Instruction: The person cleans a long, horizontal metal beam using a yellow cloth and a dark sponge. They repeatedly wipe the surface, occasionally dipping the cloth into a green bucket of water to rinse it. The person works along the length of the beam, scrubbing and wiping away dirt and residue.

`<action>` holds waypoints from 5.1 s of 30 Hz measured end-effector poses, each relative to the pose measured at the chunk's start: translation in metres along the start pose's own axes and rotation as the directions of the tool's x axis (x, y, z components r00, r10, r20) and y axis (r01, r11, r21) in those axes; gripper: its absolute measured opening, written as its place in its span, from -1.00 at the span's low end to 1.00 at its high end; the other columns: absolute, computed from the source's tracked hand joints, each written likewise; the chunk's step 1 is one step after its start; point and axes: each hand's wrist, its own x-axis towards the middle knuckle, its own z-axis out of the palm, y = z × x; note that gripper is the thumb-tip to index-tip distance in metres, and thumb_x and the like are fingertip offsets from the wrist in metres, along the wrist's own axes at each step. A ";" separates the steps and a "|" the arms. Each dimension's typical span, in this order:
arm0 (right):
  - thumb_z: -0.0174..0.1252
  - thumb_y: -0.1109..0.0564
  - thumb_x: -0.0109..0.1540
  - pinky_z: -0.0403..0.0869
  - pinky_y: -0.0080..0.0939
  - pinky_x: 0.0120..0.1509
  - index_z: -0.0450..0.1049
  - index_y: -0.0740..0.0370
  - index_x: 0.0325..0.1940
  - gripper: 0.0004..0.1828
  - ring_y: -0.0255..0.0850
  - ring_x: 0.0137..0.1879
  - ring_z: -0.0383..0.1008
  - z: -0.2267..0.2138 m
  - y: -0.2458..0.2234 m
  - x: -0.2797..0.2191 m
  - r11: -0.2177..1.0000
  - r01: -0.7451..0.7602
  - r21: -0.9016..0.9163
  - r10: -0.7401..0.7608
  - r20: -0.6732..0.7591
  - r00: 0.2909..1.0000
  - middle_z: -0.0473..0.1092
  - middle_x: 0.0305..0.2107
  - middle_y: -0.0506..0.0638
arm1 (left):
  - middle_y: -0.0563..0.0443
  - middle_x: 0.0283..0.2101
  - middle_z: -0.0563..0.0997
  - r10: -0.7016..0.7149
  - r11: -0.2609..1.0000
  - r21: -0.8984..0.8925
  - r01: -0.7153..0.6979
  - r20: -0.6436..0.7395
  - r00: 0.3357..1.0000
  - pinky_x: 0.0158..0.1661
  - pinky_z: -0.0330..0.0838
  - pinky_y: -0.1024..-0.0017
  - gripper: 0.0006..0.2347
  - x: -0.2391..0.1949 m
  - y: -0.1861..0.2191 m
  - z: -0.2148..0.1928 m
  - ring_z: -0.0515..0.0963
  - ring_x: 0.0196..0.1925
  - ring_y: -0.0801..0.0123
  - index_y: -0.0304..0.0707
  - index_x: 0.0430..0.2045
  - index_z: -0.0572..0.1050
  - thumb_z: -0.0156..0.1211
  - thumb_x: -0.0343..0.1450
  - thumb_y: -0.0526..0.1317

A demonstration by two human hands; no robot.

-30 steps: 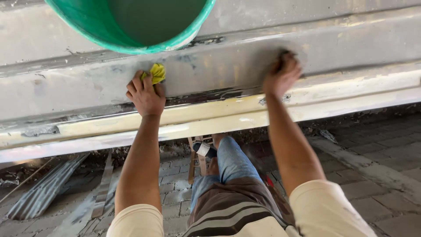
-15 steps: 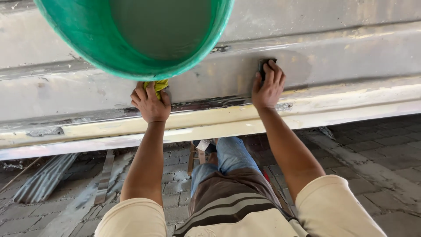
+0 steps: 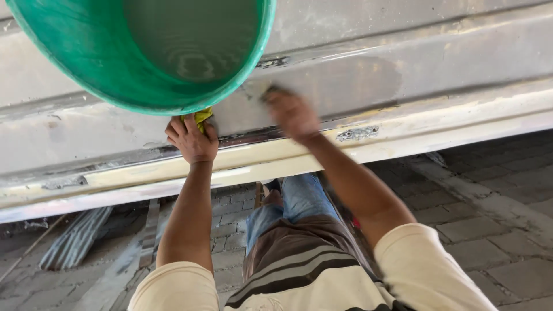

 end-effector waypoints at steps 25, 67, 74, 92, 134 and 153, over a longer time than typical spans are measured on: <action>0.17 0.06 0.39 0.32 0.10 0.42 0.39 0.22 0.37 -0.53 0.07 0.37 0.29 -0.087 0.108 -0.048 0.894 -0.261 -0.365 0.192 -0.215 0.958 0.35 0.23 0.11 | -0.15 0.38 0.28 0.045 0.998 -0.035 -0.047 -0.053 0.998 0.09 0.16 -0.10 -0.61 -0.003 -0.002 -0.003 0.27 0.24 -0.12 -0.07 0.15 0.34 0.22 0.44 -0.12; 0.21 0.22 0.25 0.36 0.13 0.44 0.45 0.20 0.12 -0.67 0.04 0.38 0.32 -0.001 -0.036 0.082 0.957 -0.124 -0.261 0.027 -0.347 0.938 0.39 0.20 0.07 | -0.13 0.38 0.28 0.018 1.000 -0.014 -0.018 -0.032 0.999 0.10 0.18 -0.11 -0.60 -0.006 -0.003 0.002 0.27 0.21 -0.12 -0.08 0.16 0.34 0.16 0.44 -0.06; 0.30 0.19 0.29 0.44 0.06 0.32 0.46 0.13 0.05 -0.74 0.06 0.26 0.36 -0.092 0.057 -0.003 0.889 -0.374 -0.265 0.236 -0.435 0.869 0.39 0.12 0.06 | -0.15 0.36 0.29 0.031 1.000 -0.004 -0.031 -0.053 0.998 0.05 0.17 -0.11 -0.60 -0.002 0.000 0.002 0.28 0.21 -0.14 -0.08 0.14 0.36 0.18 0.42 -0.06; 0.23 0.13 0.27 0.51 0.00 0.12 0.42 0.10 0.11 -0.67 -0.03 0.04 0.41 -0.073 0.051 -0.010 0.835 -0.549 -0.039 0.474 -0.455 0.754 0.41 -0.07 0.05 | -0.12 0.38 0.26 0.007 1.000 0.006 -0.007 -0.001 1.000 0.09 0.17 -0.10 -0.60 -0.002 -0.001 -0.005 0.26 0.21 -0.12 -0.09 0.16 0.34 0.18 0.43 -0.09; 0.06 0.13 0.43 0.22 0.25 0.38 0.35 0.17 0.21 -0.74 0.19 0.31 0.23 -0.123 0.051 -0.074 0.767 -0.589 -0.257 0.406 -0.517 0.754 0.24 0.33 0.17 | -0.31 0.51 0.18 -0.378 0.925 0.047 0.378 -0.010 0.926 0.38 0.01 0.07 -0.52 0.014 -0.058 0.007 0.15 0.50 -0.02 -0.32 0.45 0.14 -0.02 0.64 -0.09; 0.12 0.14 0.38 0.25 0.26 0.33 0.32 0.12 0.19 -0.70 0.18 0.26 0.22 -0.131 0.061 -0.078 0.734 -0.567 -0.373 0.384 -0.460 0.801 0.22 0.31 0.16 | -0.08 0.17 0.48 0.332 0.909 -0.317 -0.272 0.152 0.931 0.05 0.40 0.04 -0.59 0.003 0.096 -0.001 0.45 0.14 -0.04 -0.15 0.11 0.45 0.26 0.33 -0.30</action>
